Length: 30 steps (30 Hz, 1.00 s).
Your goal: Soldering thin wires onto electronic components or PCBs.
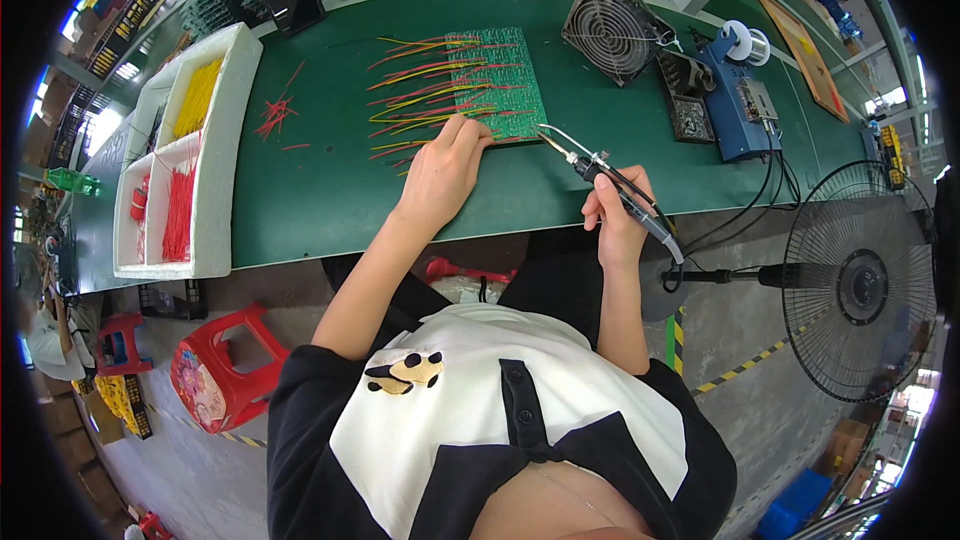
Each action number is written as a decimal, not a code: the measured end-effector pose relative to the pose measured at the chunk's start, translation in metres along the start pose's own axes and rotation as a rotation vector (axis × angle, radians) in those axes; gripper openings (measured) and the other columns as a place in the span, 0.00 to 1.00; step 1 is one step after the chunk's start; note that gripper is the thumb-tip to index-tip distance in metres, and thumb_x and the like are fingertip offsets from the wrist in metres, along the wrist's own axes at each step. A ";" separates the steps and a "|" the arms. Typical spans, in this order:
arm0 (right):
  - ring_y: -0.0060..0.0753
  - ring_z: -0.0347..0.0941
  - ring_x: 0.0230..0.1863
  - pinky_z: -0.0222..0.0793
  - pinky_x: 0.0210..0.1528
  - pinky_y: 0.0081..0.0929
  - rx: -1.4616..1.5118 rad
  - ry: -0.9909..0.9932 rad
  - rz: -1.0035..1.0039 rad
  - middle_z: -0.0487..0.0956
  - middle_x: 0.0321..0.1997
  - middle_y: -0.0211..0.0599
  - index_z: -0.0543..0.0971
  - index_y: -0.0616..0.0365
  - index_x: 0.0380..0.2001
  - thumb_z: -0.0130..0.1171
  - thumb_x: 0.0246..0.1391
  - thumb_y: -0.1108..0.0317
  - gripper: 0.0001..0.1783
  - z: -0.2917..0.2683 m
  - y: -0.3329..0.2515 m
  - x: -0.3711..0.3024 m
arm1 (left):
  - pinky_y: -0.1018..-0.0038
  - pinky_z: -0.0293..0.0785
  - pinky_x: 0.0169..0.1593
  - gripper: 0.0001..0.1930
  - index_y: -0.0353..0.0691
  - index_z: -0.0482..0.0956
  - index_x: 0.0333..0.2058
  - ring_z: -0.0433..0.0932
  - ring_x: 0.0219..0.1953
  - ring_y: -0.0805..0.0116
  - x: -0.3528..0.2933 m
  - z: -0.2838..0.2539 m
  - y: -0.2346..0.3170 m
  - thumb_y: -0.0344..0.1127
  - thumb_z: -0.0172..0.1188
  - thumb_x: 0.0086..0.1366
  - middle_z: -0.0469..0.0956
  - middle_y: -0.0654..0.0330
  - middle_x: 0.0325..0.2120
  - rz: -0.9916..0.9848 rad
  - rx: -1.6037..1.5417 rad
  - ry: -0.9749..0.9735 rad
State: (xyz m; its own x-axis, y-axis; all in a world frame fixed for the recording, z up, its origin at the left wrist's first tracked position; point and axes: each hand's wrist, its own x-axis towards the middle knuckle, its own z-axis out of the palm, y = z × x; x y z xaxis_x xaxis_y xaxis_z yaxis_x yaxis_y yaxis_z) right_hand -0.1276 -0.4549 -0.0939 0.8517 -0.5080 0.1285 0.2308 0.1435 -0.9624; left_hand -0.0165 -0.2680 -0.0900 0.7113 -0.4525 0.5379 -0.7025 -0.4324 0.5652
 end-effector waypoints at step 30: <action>0.17 0.61 0.13 0.56 0.16 0.14 -0.080 0.213 -0.196 0.71 0.16 0.32 0.68 0.60 0.30 0.59 0.53 0.69 0.10 -0.023 0.005 0.026 | 0.72 0.71 0.36 0.11 0.43 0.76 0.30 0.70 0.35 0.64 -0.031 -0.022 0.021 0.32 0.65 0.46 0.70 0.64 0.32 0.126 0.288 0.087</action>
State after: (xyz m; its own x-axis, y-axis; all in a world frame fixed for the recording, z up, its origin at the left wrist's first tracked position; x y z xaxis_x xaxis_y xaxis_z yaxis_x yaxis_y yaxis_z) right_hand -0.1153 -0.4863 -0.1010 0.6750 -0.6871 0.2686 0.3363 -0.0375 -0.9410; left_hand -0.0525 -0.2458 -0.0809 0.6087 -0.4537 0.6508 -0.7543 -0.5853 0.2975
